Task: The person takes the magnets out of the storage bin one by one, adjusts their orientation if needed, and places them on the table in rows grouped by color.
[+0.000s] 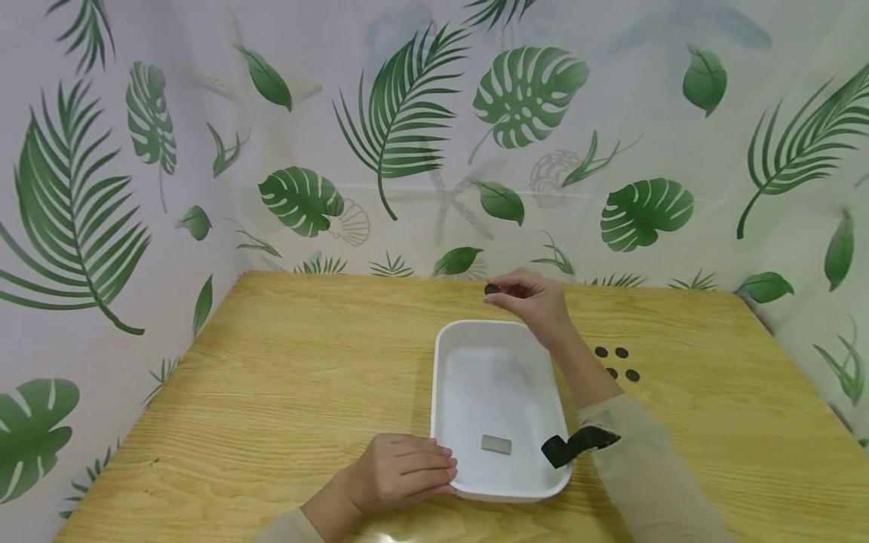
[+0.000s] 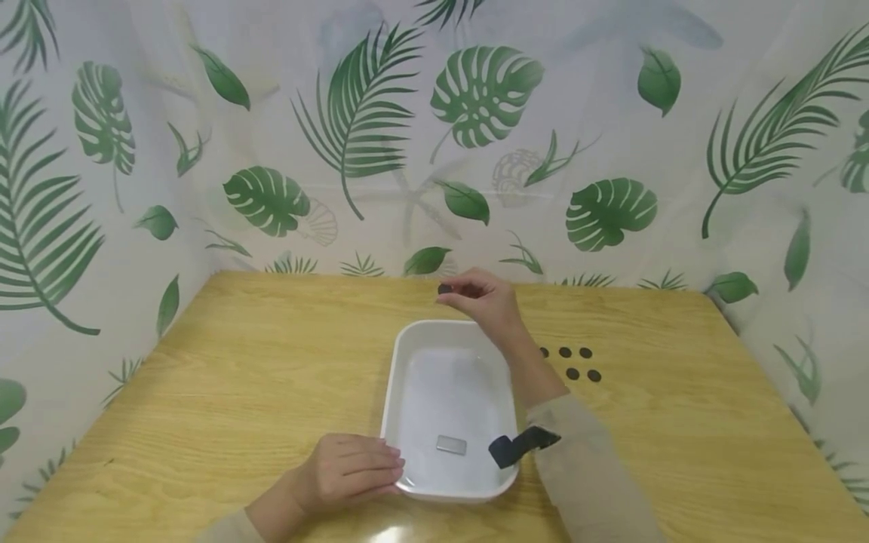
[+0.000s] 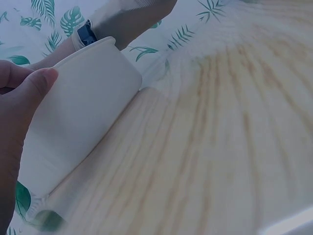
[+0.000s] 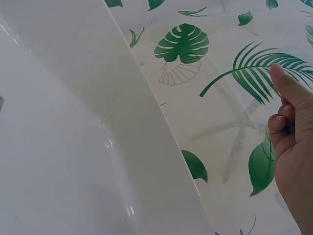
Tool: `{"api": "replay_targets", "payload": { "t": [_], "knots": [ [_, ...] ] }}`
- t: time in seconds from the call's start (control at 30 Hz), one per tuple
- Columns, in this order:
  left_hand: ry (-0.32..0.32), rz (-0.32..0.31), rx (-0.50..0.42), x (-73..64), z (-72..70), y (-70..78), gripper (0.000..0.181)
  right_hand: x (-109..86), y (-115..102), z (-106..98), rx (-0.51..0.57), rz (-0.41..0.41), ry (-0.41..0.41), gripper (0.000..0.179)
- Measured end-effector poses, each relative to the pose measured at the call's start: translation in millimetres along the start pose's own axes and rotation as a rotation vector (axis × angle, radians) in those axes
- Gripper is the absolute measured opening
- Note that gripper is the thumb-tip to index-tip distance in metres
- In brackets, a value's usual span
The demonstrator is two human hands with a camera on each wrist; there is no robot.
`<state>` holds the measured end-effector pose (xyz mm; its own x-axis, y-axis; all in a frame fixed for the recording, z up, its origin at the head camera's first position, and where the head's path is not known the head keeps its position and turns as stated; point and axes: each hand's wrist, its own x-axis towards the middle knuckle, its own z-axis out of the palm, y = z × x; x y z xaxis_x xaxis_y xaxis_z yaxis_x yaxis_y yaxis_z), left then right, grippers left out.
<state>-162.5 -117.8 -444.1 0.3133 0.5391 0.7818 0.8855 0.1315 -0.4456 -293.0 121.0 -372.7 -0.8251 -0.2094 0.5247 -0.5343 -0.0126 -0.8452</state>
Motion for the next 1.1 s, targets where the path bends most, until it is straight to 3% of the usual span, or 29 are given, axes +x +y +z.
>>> {"api": "replay_targets", "payload": {
  "t": [0.17, 0.53, 0.8, 0.97, 1.1],
  "knots": [
    [-0.001, 0.003, 0.000, 4.9, -2.9, -1.1, 0.013, 3.7, -7, -9, 0.038, 0.018, -0.037, 0.023],
    [-0.005, 0.006, 0.009, 3.4, -3.0, -1.3, 0.013, 5.7, -15, -30, -0.032, 0.113, -0.033, 0.029],
    [-0.004, 0.012, 0.015, -2.0, 0.3, -1.8, 0.013, -0.2, -13, -54, -0.152, 0.169, -0.029, 0.025],
    [0.003, 0.009, 0.016, 0.6, -0.7, -2.0, 0.013, -7.8, -14, -65, -0.256, 0.228, -0.019, 0.033],
    [-0.002, 0.010, 0.015, 1.0, -1.3, -1.6, 0.013, -13.2, -11, -74, -0.278, 0.287, 0.019, 0.034]
  ]
}}
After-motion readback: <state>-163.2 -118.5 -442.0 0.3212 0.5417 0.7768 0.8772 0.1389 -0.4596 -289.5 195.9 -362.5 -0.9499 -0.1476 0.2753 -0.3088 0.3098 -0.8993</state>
